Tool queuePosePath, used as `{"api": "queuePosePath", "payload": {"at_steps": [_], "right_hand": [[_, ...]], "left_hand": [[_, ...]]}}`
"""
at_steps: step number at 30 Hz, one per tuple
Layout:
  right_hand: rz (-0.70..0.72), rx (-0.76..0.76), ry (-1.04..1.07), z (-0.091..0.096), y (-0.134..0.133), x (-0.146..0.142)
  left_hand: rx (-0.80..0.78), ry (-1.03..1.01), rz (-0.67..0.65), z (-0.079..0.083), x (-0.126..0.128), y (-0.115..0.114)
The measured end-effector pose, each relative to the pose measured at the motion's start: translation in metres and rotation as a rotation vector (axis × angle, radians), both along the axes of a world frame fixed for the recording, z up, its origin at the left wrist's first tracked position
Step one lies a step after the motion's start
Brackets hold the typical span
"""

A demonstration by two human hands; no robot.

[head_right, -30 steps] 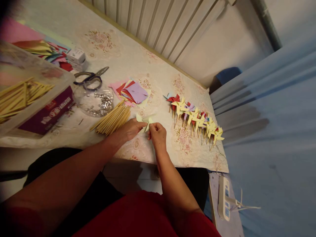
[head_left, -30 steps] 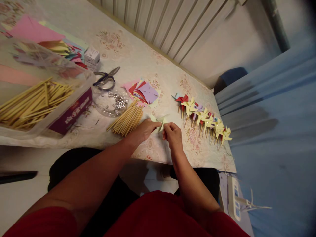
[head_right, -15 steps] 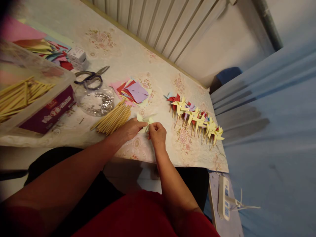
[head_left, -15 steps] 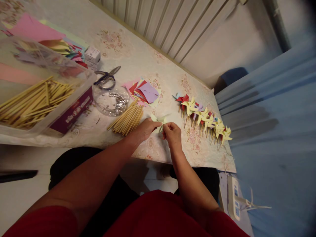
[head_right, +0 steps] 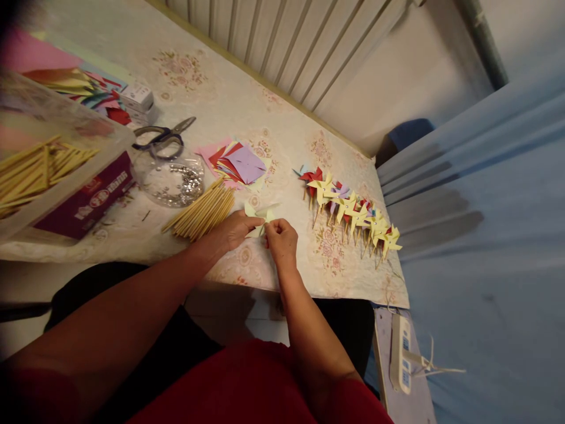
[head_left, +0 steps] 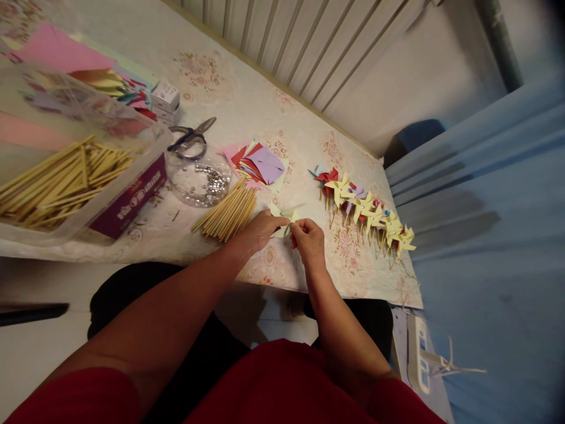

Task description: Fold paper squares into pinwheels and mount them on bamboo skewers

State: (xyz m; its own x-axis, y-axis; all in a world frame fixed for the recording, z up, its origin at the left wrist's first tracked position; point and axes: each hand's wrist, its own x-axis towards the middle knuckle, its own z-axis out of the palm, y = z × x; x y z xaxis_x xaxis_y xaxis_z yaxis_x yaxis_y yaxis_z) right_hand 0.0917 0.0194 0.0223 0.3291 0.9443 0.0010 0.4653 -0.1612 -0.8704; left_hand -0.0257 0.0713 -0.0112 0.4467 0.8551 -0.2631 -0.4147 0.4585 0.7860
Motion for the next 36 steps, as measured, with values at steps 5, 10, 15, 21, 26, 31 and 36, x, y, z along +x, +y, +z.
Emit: {"api": "queuePosePath", "payload": {"at_steps": [5, 10, 15, 21, 26, 31, 36], "right_hand": [[0.01, 0.002, 0.033, 0.002, -0.001, -0.002], [0.029, -0.007, 0.049, 0.004, -0.002, -0.001], [0.037, -0.013, 0.019, 0.003, -0.001, 0.003], [0.035, -0.018, 0.0, -0.002, 0.001, 0.007], [0.002, -0.021, 0.003, -0.006, 0.003, 0.008], [-0.002, -0.026, -0.005, -0.005, 0.003, 0.009], [-0.001, -0.031, 0.002, -0.003, 0.003, 0.01]], "left_hand": [[0.006, -0.003, 0.014, 0.001, 0.0, 0.0], [-0.011, 0.001, 0.022, -0.001, 0.001, 0.001], [0.005, 0.02, 0.009, 0.002, 0.0, -0.001], [0.041, 0.027, -0.009, 0.006, -0.001, -0.003], [0.081, -0.016, -0.069, 0.002, 0.001, -0.001], [0.079, -0.019, -0.072, 0.0, 0.002, -0.001], [0.07, -0.01, -0.086, -0.001, 0.003, -0.001]]}}
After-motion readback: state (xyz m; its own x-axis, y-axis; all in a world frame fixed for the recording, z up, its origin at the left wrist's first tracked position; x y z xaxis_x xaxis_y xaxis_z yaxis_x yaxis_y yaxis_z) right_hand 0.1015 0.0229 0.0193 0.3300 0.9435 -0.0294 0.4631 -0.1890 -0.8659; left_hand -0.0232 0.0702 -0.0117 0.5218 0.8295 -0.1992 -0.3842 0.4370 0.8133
